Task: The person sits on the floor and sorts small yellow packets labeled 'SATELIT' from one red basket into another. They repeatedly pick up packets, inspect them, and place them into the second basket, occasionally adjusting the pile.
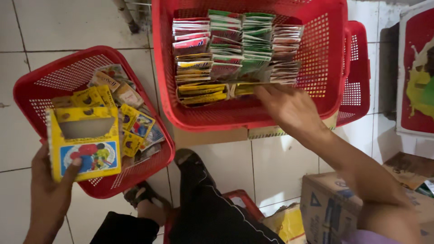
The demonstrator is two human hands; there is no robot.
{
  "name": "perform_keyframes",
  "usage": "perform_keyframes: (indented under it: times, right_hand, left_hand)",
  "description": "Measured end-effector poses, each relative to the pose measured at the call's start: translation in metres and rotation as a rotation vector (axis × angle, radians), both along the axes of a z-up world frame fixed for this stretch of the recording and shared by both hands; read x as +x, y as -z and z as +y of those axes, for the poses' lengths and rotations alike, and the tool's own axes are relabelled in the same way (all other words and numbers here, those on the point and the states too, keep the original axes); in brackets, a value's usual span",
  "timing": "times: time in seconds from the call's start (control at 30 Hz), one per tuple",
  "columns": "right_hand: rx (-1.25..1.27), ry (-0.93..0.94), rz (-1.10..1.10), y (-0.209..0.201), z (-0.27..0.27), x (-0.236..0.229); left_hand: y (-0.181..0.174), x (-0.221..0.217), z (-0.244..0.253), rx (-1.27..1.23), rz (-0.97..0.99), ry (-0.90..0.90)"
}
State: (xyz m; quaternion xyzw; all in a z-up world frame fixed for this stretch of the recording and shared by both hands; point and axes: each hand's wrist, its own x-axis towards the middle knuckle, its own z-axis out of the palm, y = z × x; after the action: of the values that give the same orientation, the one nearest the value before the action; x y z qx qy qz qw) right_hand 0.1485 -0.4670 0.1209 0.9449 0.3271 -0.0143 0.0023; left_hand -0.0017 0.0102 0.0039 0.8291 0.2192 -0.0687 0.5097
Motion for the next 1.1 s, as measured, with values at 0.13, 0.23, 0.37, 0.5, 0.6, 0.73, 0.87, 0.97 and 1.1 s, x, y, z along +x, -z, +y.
perform_keyframes:
  times: [0.13, 0.23, 0.37, 0.5, 0.6, 0.73, 0.87, 0.97, 1.1]
  right_hand:
    - [-0.03, -0.061, -0.109, -0.005, 0.003, -0.004]
    - [-0.05, -0.132, -0.183, -0.002, -0.002, -0.004]
    - [-0.098, -0.056, -0.022, 0.0, -0.013, -0.007]
    - [-0.188, 0.074, 0.082, -0.005, -0.023, -0.012]
    - [-0.148, 0.08, 0.101, -0.001, -0.027, -0.014]
    - [-0.111, 0.132, 0.245, 0.01, -0.032, -0.011]
    - [-0.171, 0.239, 0.361, 0.009, -0.038, -0.01]
    - [-0.217, 0.25, 0.335, 0.006, -0.035, -0.009]
    - [-0.313, 0.216, 0.377, 0.014, -0.021, 0.002]
  left_hand:
    - [-0.004, 0.003, 0.003, -0.001, 0.07, -0.049]
    - [-0.003, -0.001, 0.0, -0.002, 0.035, -0.009]
    - [0.005, -0.004, 0.0, -0.001, 0.05, -0.003]
    - [0.006, -0.008, 0.002, -0.055, 0.018, -0.002]
    - [0.004, -0.007, 0.004, -0.033, 0.05, -0.016]
    - [0.004, -0.006, 0.004, 0.007, 0.112, -0.035]
    - [0.006, -0.008, 0.005, 0.027, 0.088, -0.013]
    - [0.006, -0.01, 0.006, 0.027, 0.087, -0.011]
    - [0.007, -0.009, 0.007, 0.034, 0.074, -0.004]
